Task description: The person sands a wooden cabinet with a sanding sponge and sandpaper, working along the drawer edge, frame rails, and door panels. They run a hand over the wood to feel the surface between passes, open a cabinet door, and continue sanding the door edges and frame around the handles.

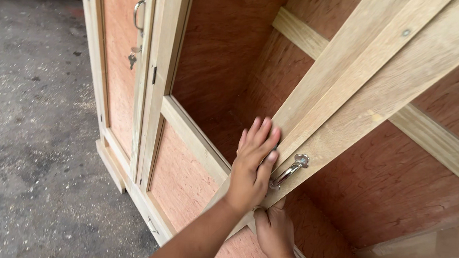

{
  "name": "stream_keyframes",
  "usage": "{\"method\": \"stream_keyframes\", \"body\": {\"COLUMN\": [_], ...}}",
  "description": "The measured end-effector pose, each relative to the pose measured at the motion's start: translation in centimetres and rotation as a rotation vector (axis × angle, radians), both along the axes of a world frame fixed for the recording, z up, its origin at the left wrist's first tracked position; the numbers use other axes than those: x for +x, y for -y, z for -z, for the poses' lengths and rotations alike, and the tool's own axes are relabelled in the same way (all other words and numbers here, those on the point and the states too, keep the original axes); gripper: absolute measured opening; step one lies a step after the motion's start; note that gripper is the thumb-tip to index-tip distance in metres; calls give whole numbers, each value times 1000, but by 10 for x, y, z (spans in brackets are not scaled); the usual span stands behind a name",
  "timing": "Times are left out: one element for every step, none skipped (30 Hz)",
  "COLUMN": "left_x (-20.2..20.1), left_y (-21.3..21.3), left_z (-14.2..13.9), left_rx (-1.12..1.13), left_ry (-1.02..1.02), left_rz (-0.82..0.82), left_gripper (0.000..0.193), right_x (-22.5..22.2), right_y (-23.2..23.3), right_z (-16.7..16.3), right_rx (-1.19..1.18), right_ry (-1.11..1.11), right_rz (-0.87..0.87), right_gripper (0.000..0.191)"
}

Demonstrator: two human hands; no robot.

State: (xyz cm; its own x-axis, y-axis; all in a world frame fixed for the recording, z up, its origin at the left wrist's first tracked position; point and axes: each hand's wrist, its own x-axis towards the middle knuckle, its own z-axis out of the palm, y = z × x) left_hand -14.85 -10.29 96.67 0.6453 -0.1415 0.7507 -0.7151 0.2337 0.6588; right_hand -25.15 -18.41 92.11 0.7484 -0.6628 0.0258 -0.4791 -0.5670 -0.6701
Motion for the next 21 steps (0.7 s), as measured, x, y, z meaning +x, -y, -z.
{"method": "stream_keyframes", "body": {"left_x": [9, 17, 22, 24, 26, 25, 25, 23, 24, 28, 33, 40, 50, 60, 71, 80, 90, 97, 101, 103, 103], "left_y": [2, 0, -4, -10, -20, -28, -40, -52, -64, -75, -82, -91, -97, -101, -107, -112, -116, -120, -123, -126, -129], "left_z": [-13, -22, -26, -26, -20, -12, 0, 13, 26, 36, 43, 48, 49, 47, 43, 37, 30, 23, 17, 13, 10], "left_rx": [-26, -52, -74, -47, -18, 7, 70, 136, 195, 247, 270, 293, 326, 365, 416, 362, 303, 243, 276, 309, 342], "left_ry": [49, 97, 144, 142, 143, 139, 158, 178, 266, 362, 401, 439, 156, -131, -422, -517, -617, -718, -772, -825, -874], "left_rz": [40, 86, 136, 159, 184, 211, 194, 179, 148, 114, 40, -36, 67, 174, 280, 421, 558, 691, 753, 812, 871], "left_gripper": [42, 41, 40, 40, 40, 40, 40, 41, 39, 37, 32, 27, 23, 23, 25, 29, 33, 39, 39, 39, 40], "right_x": [-1, -2, -4, -6, -9, -12, -15, -19, -22, -23, -26, -25, -23, -19, -15, -7, 3, 12, 21, 29, 37], "right_y": [0, 0, 0, 0, -1, -3, -6, -11, -19, -27, -37, -50, -63, -79, -95, -110, -124, -136, -149, -163, -173], "right_z": [0, 0, 0, 1, 2, 4, 7, 10, 15, 20, 26, 35, 42, 51, 60, 67, 73, 77, 79, 80, 77], "right_rx": [17, 9, 5, 0, -37, -83, -136, -225, -319, -419, -461, -503, -547, -353, -153, -36, 81, 233, 387, 421, 446], "right_ry": [21, 39, 57, 73, 255, 430, 605, 678, 749, 821, 854, 885, 916, 858, 797, 684, 571, 376, 180, 357, 537], "right_rz": [-10, -25, -35, -46, -102, -157, -213, -126, -38, 50, 15, -22, -60, -107, -150, -206, -263, -173, -84, -150, -218], "right_gripper": [55, 53, 52, 50, 52, 55, 58, 55, 52, 50, 48, 45, 42, 36, 30, 31, 32, 42, 52, 56, 60]}}
